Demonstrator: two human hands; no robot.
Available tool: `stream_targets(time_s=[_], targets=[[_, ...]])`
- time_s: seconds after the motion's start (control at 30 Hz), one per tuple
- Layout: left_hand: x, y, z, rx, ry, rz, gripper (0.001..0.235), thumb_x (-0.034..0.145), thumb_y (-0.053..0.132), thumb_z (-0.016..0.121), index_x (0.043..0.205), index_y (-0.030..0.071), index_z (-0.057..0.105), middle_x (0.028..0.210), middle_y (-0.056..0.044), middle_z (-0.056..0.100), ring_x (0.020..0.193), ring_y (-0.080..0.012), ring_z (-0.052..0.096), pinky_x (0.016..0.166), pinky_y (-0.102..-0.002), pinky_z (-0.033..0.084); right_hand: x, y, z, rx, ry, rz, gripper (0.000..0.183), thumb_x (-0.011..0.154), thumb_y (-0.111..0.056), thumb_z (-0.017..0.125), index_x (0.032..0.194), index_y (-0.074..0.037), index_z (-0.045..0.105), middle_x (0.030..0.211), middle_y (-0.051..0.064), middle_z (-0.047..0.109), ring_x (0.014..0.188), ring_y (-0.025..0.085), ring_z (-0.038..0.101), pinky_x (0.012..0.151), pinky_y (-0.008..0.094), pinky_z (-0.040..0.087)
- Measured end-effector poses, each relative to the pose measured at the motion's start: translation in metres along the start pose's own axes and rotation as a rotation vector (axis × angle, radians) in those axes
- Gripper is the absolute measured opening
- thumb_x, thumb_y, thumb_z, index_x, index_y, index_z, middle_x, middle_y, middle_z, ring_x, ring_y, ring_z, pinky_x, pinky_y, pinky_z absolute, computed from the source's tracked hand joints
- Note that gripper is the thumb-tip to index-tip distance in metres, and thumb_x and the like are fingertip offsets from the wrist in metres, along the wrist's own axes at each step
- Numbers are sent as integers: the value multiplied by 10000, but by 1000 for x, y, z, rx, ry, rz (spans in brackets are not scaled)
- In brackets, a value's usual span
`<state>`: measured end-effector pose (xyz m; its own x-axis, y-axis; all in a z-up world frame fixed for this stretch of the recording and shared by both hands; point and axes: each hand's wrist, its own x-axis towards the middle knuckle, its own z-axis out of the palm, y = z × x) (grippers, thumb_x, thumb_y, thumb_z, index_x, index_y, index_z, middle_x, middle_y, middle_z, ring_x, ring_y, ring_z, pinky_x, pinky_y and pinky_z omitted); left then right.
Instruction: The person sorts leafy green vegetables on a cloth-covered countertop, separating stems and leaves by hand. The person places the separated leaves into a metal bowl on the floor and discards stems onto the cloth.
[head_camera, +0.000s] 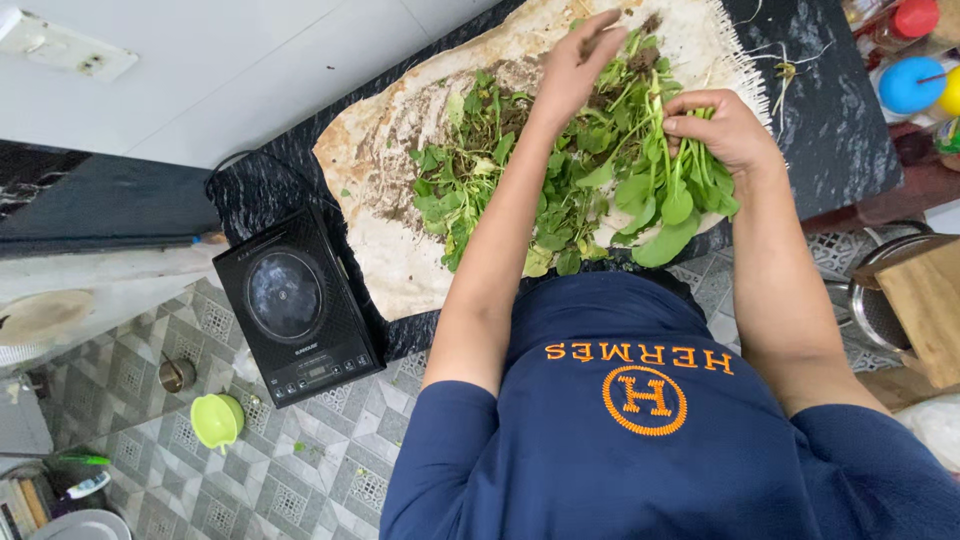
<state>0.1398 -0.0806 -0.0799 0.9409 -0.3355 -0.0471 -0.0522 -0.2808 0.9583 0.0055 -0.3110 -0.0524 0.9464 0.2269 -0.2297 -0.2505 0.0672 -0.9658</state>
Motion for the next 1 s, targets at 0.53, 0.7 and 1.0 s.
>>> stream_targets(time_s=[0.53,0.7,1.0], targets=[[-39,50,-26,79,193,58,316,827,390,821,877,77,823,606,14,700,531,-50,585,535,-256,482,-9,-89,8,-1168,198,-525,159,969,-235,836,1011,-85,803,932,74,741,844,220,690,833,341,533],[-41,58,-22,120,279,10,312,796,382,824,807,70,823,543,16,654,480,-56,520,476,-271,403,11,-76,77,-1558,308,-670,310,906,-333,887,820,-92,712,716,21,630,644,175,587,753,359,432],[-35,41,-23,-92,154,-60,361,816,381,825,677,51,775,542,-1,701,450,-50,610,436,-232,467,15,-62,83,-1468,369,-745,244,739,-160,901,830,-60,697,842,77,652,884,245,661,820,398,435]])
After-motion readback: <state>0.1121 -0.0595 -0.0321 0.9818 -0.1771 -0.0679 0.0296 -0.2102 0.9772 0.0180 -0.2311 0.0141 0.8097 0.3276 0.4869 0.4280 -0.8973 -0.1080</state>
